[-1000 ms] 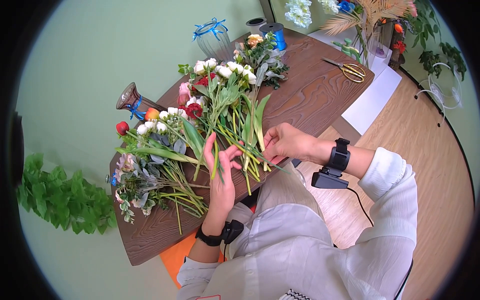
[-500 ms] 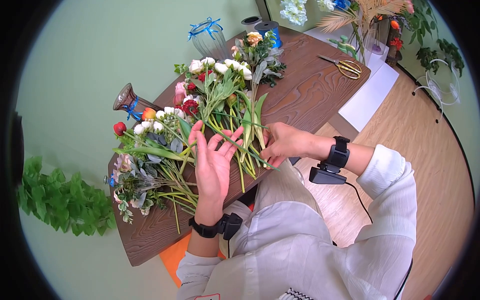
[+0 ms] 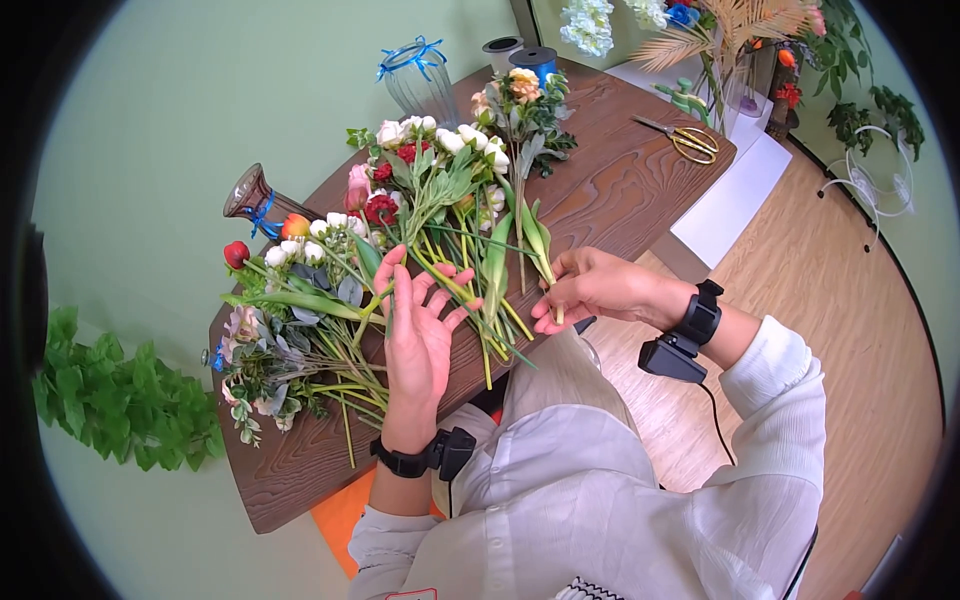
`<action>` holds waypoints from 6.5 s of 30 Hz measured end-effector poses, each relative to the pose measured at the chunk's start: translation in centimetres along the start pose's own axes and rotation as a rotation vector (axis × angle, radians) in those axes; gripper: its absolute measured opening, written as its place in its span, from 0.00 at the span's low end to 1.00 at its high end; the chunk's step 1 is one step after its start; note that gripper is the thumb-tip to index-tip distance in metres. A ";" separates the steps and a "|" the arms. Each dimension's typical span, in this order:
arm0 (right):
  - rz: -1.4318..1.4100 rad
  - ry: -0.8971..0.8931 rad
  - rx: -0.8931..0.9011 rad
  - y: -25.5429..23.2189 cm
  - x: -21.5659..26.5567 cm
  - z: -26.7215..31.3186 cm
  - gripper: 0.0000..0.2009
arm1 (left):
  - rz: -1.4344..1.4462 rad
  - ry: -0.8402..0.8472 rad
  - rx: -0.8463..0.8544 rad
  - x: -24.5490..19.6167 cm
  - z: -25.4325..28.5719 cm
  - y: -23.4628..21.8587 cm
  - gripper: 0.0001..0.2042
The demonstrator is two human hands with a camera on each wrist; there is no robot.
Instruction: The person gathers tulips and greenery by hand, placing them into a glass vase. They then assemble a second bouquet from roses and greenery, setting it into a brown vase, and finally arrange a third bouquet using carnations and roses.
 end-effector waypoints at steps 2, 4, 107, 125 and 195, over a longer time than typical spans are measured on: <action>-0.146 -0.017 0.000 0.3 -0.5 0.0 0.12 | 0.015 -0.023 0.000 0.0 0.1 0.1 0.20; -0.252 -0.056 -0.050 1.2 -0.8 -0.1 0.11 | 0.008 -0.018 0.006 0.3 0.0 0.0 0.20; 0.206 0.178 -0.136 -4.7 13.3 0.7 0.19 | -1.622 0.938 0.255 0.3 -10.4 10.6 0.47; 0.161 -0.023 -0.307 -10.9 6.9 -7.2 0.20 | -1.461 0.989 0.595 3.5 -11.9 8.7 0.15; -0.137 -0.405 -0.232 -3.7 1.4 -1.7 0.16 | 0.005 0.143 -0.045 -3.0 -12.7 5.1 0.10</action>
Point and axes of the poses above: each hand's wrist, its own z-axis away from the middle knuckle, its own y-axis out of the palm, x = y × z, the point moved 1 cm from there along -z, towards the middle knuckle, and after that the axes turned 8 degrees about -y, right-handed, at the moved point
